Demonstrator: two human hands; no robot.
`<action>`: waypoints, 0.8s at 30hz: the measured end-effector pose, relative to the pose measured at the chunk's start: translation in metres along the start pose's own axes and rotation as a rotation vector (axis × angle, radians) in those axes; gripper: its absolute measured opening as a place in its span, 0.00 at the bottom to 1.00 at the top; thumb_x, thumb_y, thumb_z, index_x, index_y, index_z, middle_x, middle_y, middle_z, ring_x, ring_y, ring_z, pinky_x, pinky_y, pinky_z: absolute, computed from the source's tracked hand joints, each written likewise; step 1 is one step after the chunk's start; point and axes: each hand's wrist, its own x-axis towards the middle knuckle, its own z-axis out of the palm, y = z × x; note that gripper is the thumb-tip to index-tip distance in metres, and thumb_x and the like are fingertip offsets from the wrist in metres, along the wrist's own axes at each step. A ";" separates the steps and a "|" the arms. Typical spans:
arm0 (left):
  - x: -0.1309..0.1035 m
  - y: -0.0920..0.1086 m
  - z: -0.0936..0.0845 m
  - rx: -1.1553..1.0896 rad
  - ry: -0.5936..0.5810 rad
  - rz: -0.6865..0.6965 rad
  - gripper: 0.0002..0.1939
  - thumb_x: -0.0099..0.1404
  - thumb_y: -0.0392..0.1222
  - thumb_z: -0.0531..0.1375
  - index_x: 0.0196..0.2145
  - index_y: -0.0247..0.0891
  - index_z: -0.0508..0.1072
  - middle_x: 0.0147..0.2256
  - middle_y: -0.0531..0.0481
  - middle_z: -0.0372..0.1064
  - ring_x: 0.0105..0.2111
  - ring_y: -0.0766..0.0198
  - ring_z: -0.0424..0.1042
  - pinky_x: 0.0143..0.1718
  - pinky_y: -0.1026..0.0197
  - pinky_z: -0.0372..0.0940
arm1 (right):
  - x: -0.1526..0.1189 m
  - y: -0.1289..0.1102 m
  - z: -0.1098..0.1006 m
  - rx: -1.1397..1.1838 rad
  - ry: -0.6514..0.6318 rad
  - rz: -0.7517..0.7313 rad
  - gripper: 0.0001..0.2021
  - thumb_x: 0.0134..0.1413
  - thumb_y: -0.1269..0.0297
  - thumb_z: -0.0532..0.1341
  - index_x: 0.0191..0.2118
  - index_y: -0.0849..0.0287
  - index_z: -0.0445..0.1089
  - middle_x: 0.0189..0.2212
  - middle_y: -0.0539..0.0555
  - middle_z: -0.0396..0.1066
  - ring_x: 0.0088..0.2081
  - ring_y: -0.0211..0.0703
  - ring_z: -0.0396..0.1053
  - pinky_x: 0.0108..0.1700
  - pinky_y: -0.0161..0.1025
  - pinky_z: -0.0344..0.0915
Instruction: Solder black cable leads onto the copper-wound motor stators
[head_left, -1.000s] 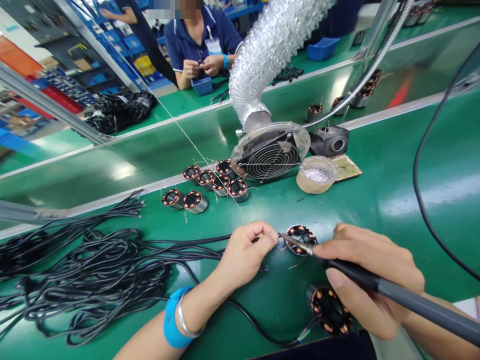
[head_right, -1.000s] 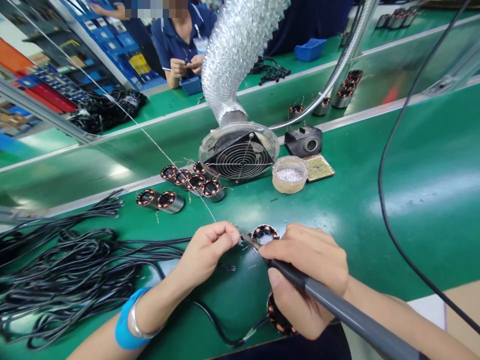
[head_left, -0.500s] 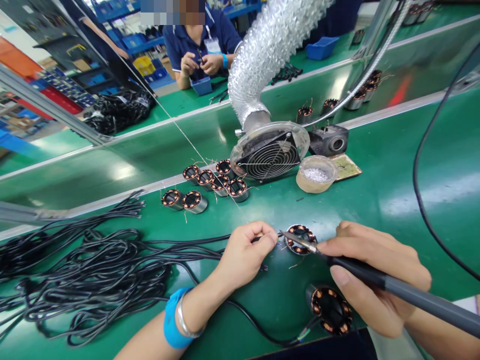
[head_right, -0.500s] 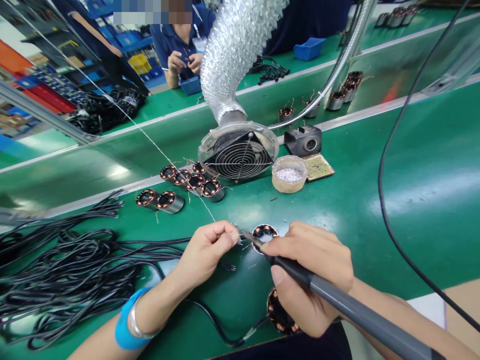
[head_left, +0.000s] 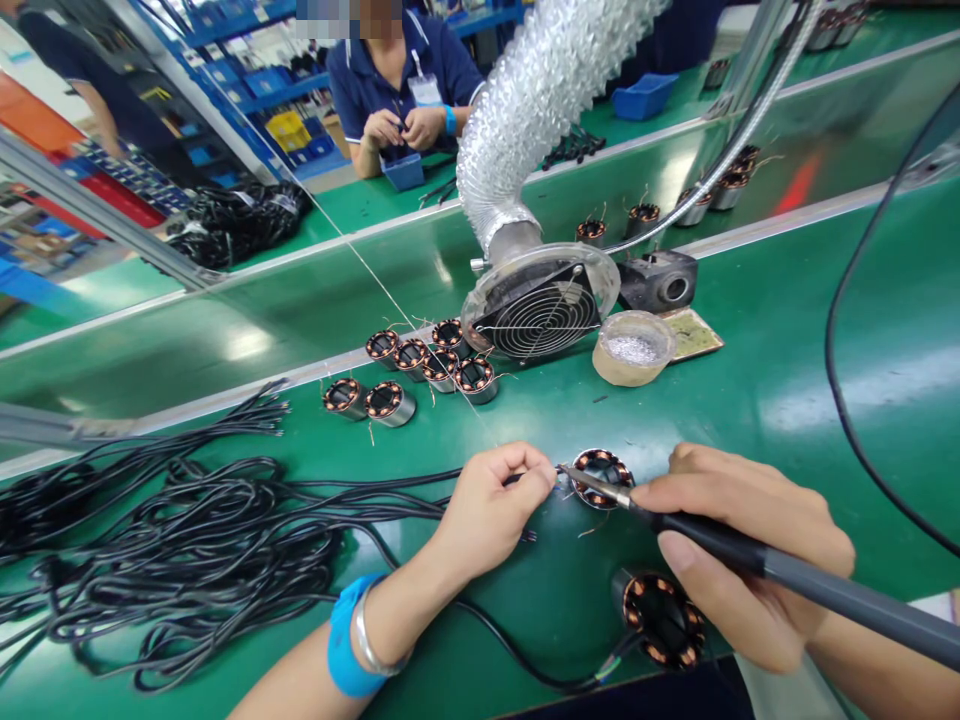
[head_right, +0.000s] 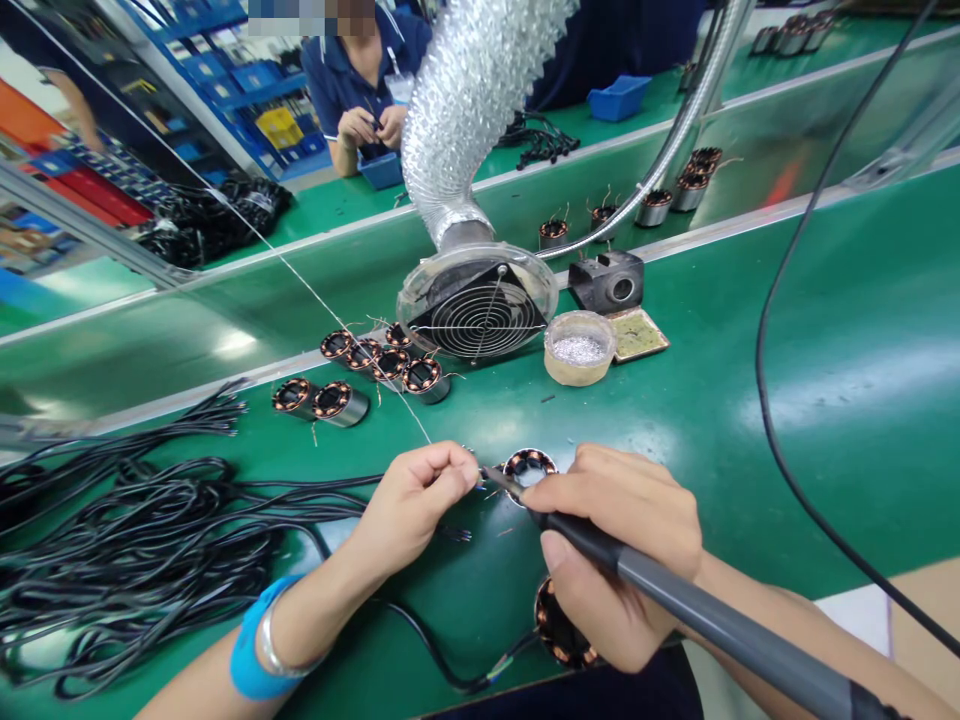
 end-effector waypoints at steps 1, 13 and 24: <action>0.000 0.000 0.000 0.000 -0.001 0.000 0.11 0.60 0.46 0.57 0.26 0.36 0.70 0.21 0.56 0.57 0.23 0.69 0.53 0.25 0.65 0.51 | 0.000 0.000 0.000 0.000 -0.001 0.001 0.13 0.49 0.76 0.57 0.41 0.62 0.72 0.21 0.52 0.65 0.20 0.38 0.58 0.22 0.39 0.55; -0.001 0.002 0.000 0.006 -0.008 -0.013 0.11 0.60 0.45 0.57 0.25 0.36 0.69 0.21 0.56 0.56 0.23 0.69 0.53 0.24 0.66 0.50 | 0.001 -0.001 -0.003 0.017 0.030 -0.002 0.16 0.47 0.78 0.57 0.43 0.61 0.72 0.23 0.52 0.67 0.21 0.39 0.62 0.22 0.40 0.58; 0.000 0.002 0.000 0.002 -0.002 -0.012 0.11 0.59 0.46 0.56 0.25 0.36 0.69 0.20 0.57 0.55 0.22 0.69 0.52 0.24 0.66 0.50 | -0.001 0.001 -0.001 0.025 0.037 -0.015 0.15 0.48 0.77 0.57 0.43 0.63 0.72 0.23 0.51 0.66 0.21 0.38 0.61 0.23 0.39 0.58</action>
